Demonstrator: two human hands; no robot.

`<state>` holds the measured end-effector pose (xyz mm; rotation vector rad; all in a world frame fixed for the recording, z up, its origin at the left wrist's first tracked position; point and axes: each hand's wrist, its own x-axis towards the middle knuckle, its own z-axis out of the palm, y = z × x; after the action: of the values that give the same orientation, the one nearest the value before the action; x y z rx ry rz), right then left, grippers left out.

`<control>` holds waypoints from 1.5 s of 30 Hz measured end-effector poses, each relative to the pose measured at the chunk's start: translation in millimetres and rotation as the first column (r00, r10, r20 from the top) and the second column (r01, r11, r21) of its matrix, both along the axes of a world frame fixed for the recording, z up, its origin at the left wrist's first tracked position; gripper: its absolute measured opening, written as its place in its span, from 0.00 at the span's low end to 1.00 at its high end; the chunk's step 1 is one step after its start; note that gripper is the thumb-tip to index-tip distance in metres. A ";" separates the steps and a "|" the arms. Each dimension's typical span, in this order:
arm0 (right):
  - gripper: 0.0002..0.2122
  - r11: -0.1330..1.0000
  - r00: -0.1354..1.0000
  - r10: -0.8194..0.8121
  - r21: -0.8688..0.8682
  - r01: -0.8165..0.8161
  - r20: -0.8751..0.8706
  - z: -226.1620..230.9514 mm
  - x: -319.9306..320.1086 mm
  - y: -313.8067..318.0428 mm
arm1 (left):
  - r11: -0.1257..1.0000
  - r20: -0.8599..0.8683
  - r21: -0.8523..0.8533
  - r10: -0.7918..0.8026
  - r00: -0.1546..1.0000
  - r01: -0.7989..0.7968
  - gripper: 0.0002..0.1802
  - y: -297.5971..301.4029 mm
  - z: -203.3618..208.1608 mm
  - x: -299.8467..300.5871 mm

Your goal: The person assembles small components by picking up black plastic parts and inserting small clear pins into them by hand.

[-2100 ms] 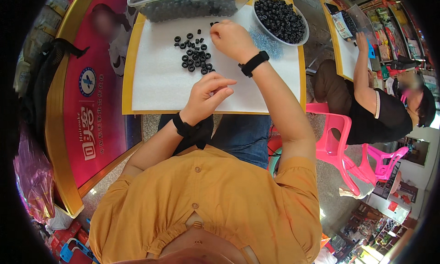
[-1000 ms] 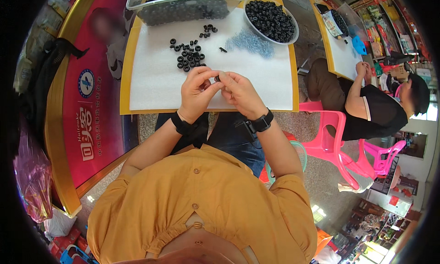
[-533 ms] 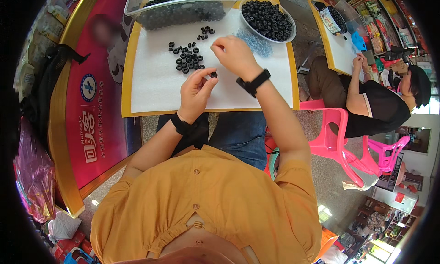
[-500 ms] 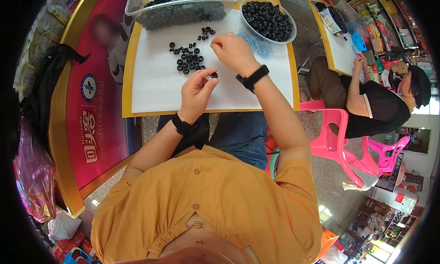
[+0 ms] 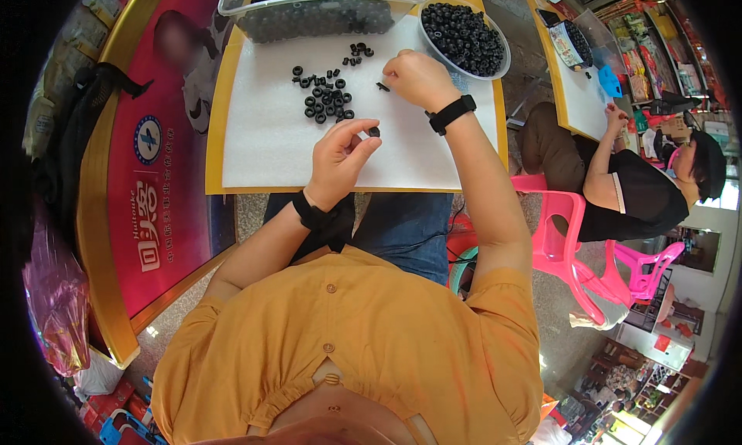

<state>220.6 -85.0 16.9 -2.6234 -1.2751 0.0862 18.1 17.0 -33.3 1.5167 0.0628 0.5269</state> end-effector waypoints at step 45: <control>0.08 0.895 0.947 0.070 0.438 0.080 -0.315 7.4 -53.6 -12.3 | 0.996 0.047 0.079 -0.054 0.997 0.050 0.14 1.3 -3.3 -0.2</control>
<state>166.9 -97.3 24.3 -2.1125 -1.0275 0.1896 17.8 18.3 -36.7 1.5757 -0.0360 0.5297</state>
